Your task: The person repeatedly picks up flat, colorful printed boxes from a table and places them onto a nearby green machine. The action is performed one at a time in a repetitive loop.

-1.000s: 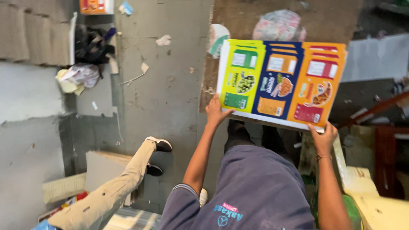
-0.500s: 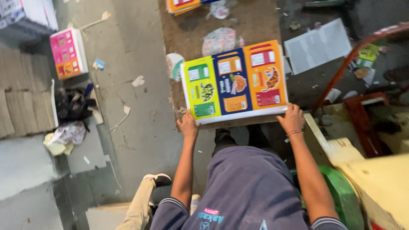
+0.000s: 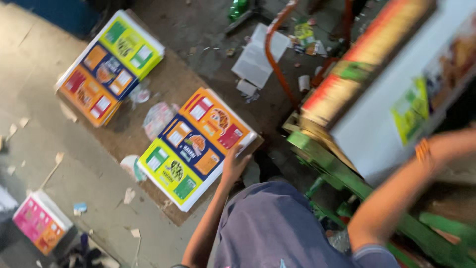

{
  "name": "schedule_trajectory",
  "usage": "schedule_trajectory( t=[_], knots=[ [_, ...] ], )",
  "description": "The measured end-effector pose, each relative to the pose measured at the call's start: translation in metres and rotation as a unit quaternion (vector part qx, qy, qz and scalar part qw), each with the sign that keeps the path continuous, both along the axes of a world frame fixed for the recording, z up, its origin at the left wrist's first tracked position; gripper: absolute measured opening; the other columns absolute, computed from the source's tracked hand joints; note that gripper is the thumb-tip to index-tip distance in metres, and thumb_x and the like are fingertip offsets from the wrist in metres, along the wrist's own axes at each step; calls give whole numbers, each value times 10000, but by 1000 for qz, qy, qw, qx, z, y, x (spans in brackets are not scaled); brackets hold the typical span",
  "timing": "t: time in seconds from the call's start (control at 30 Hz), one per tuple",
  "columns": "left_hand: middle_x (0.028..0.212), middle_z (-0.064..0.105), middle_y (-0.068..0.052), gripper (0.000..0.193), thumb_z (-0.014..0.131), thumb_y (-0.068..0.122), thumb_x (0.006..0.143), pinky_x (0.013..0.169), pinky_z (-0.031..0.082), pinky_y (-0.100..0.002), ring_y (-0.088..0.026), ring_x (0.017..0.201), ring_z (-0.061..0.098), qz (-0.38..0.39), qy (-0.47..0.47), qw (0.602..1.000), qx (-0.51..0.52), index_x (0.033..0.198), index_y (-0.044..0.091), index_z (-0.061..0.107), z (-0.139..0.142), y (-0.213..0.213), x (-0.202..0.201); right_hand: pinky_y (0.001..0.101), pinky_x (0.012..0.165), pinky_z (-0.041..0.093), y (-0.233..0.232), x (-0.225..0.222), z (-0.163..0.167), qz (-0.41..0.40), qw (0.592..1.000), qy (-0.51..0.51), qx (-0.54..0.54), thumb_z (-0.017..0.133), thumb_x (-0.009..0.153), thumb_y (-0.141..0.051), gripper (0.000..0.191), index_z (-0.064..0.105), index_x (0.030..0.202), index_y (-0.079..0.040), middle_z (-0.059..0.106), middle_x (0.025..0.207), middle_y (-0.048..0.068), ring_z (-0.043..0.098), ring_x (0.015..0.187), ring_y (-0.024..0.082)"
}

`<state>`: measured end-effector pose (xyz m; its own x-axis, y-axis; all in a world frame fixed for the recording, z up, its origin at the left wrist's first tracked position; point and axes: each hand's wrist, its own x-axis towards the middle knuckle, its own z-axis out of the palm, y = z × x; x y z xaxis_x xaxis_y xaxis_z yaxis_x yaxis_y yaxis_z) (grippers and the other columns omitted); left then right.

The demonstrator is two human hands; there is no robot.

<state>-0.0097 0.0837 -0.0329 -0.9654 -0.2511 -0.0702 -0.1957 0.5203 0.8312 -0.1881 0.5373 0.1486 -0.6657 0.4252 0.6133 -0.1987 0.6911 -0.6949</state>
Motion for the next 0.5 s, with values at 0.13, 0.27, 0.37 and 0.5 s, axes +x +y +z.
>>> schedule_trajectory(
  t=[0.13, 0.27, 0.37, 0.5],
  knots=[
    [1321, 672, -152, 576, 775, 286, 909, 1003, 555, -372, -231, 1194, 669, -127, -96, 950, 270, 1360, -5, 567, 9, 79, -79, 393, 946, 525, -36, -66, -85, -74, 924, -341, 155, 517, 958, -517, 577, 651, 1308, -78, 691, 1303, 127, 665, 1160, 279],
    [1298, 644, -120, 543, 737, 192, 940, 989, 524, -350, -199, 1181, 618, -29, -105, 904, 414, 1399, 42, 489, 16, 109, -124, 382, 928, 525, -141, 13, -134, 281, 881, -379, 38, 416, 1010, -608, 670, 645, 1342, -74, 685, 1319, 138, 668, 1146, 278],
    [1155, 682, -134, 448, 704, 94, 891, 834, 583, -391, -230, 984, 667, 154, 0, 885, 439, 1297, 34, 524, 22, 74, -124, 334, 905, 526, -186, 95, -144, 374, 770, -371, -360, 463, 1010, -649, 710, 631, 1364, -56, 690, 1297, 96, 670, 1107, 202],
    [1118, 653, -102, 551, 782, 98, 854, 799, 567, -326, -197, 968, 644, 216, 124, 944, 218, 1331, 37, 512, 29, -34, -67, 439, 945, 537, -194, 141, -148, 61, 592, -465, -655, 609, 942, -569, 685, 494, 1467, -145, 631, 1308, 62, 607, 1149, 226]
  ],
)
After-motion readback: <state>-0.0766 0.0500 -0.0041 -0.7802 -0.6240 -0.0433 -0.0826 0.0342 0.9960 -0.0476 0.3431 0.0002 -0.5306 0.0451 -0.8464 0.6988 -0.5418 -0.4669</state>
